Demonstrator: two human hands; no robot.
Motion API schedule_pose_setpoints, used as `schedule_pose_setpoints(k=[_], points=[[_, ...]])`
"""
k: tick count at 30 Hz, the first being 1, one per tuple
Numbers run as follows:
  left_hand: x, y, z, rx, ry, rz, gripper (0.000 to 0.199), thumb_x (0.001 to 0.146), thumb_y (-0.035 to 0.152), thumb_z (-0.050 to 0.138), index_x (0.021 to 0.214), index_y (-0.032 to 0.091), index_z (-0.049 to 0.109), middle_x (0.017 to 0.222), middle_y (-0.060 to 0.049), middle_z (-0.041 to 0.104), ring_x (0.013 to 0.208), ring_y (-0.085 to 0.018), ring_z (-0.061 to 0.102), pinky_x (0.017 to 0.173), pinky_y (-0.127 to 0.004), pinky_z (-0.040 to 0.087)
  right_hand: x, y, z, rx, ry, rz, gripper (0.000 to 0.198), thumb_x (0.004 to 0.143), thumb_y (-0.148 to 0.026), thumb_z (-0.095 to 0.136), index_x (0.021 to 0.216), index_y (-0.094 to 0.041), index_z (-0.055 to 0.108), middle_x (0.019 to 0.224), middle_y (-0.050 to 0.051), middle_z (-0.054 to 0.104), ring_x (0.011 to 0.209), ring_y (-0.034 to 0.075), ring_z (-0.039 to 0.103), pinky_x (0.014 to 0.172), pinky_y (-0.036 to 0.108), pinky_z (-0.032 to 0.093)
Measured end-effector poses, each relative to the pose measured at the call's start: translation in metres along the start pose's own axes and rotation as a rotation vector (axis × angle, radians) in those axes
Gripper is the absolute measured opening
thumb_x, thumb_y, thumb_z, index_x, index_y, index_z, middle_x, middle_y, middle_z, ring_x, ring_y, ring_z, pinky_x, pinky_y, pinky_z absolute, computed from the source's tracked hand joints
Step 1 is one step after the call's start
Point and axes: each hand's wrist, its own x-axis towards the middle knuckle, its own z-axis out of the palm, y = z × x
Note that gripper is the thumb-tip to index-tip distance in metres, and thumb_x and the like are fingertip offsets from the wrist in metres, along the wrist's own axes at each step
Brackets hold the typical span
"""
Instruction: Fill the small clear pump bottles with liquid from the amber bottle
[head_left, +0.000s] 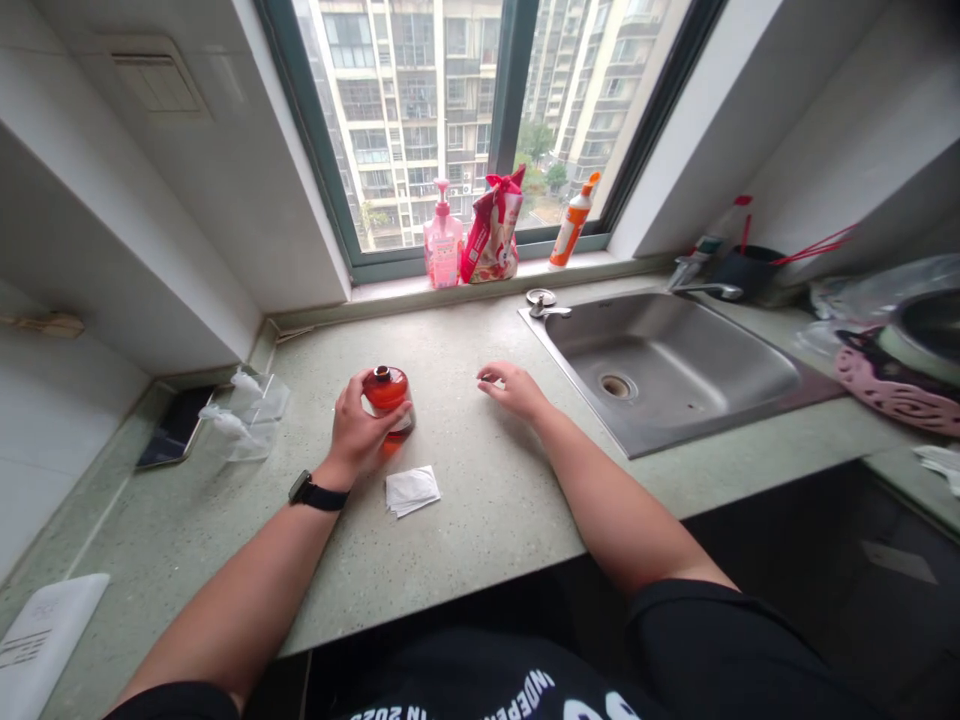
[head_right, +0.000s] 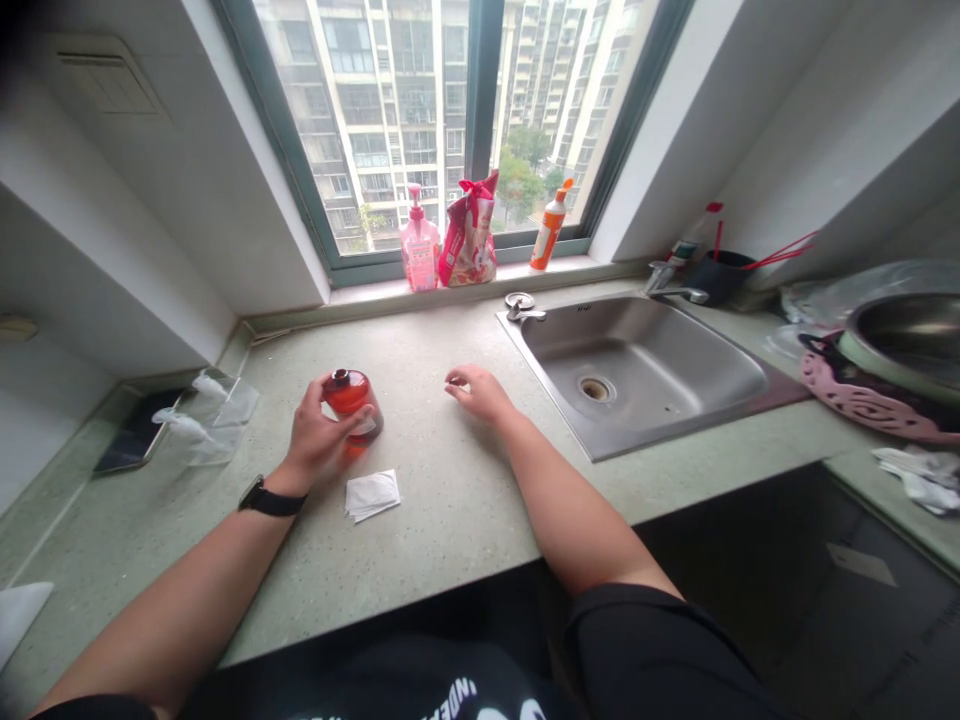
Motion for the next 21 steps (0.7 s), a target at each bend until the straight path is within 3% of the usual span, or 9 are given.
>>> schedule_pose_setpoints(k=[4, 9, 16, 19, 21], points=[[0.016, 0.012, 0.009, -0.022, -0.018, 0.013, 0.080, 0.078, 0.066, 0.089, 0.138, 0.022, 0.060, 0.131, -0.013, 0.074, 0.120, -0.032, 0.073, 0.109, -0.047, 0.056, -0.001, 0.004, 0.004, -0.038, -0.020, -0.009, 0.011, 0.084, -0.018, 0.081, 0.089, -0.025, 0.073, 0.102, 0.003, 0.081, 0.099, 0.022, 0.074, 0.095, 0.037, 0.055], [0.041, 0.022, 0.039, -0.022, -0.042, 0.038, 0.080, 0.074, 0.062, 0.094, 0.135, 0.022, 0.060, 0.129, -0.013, 0.075, 0.119, -0.033, 0.073, 0.108, -0.048, 0.056, -0.003, 0.007, 0.007, -0.107, -0.036, 0.020, 0.014, 0.082, -0.021, 0.084, 0.086, -0.025, 0.071, 0.099, 0.002, 0.081, 0.095, 0.023, 0.074, 0.094, 0.039, 0.054], [0.061, 0.025, 0.078, -0.025, -0.046, 0.043, 0.077, 0.075, 0.057, 0.095, 0.135, 0.023, 0.058, 0.131, -0.014, 0.075, 0.121, -0.034, 0.073, 0.107, -0.048, 0.056, -0.007, 0.008, 0.009, -0.154, -0.034, 0.043, 0.037, 0.084, -0.018, 0.082, 0.118, -0.030, 0.075, 0.116, 0.003, 0.084, 0.117, 0.029, 0.074, 0.117, 0.058, 0.043], [0.066, 0.023, 0.086, -0.018, -0.047, 0.043, 0.079, 0.076, 0.059, 0.094, 0.136, 0.023, 0.058, 0.131, -0.015, 0.075, 0.123, -0.035, 0.073, 0.107, -0.049, 0.055, -0.008, 0.010, 0.012, -0.155, -0.022, 0.043, 0.037, 0.085, -0.018, 0.080, 0.120, -0.031, 0.075, 0.120, 0.003, 0.084, 0.123, 0.030, 0.072, 0.126, 0.068, 0.031], [0.069, 0.023, 0.088, -0.013, -0.064, 0.052, 0.083, 0.076, 0.060, 0.095, 0.140, 0.023, 0.056, 0.133, -0.016, 0.074, 0.125, -0.036, 0.071, 0.109, -0.051, 0.054, -0.008, 0.012, 0.014, -0.148, -0.014, 0.035, 0.040, 0.084, -0.019, 0.082, 0.121, -0.031, 0.075, 0.122, 0.004, 0.084, 0.124, 0.031, 0.072, 0.126, 0.070, 0.030]])
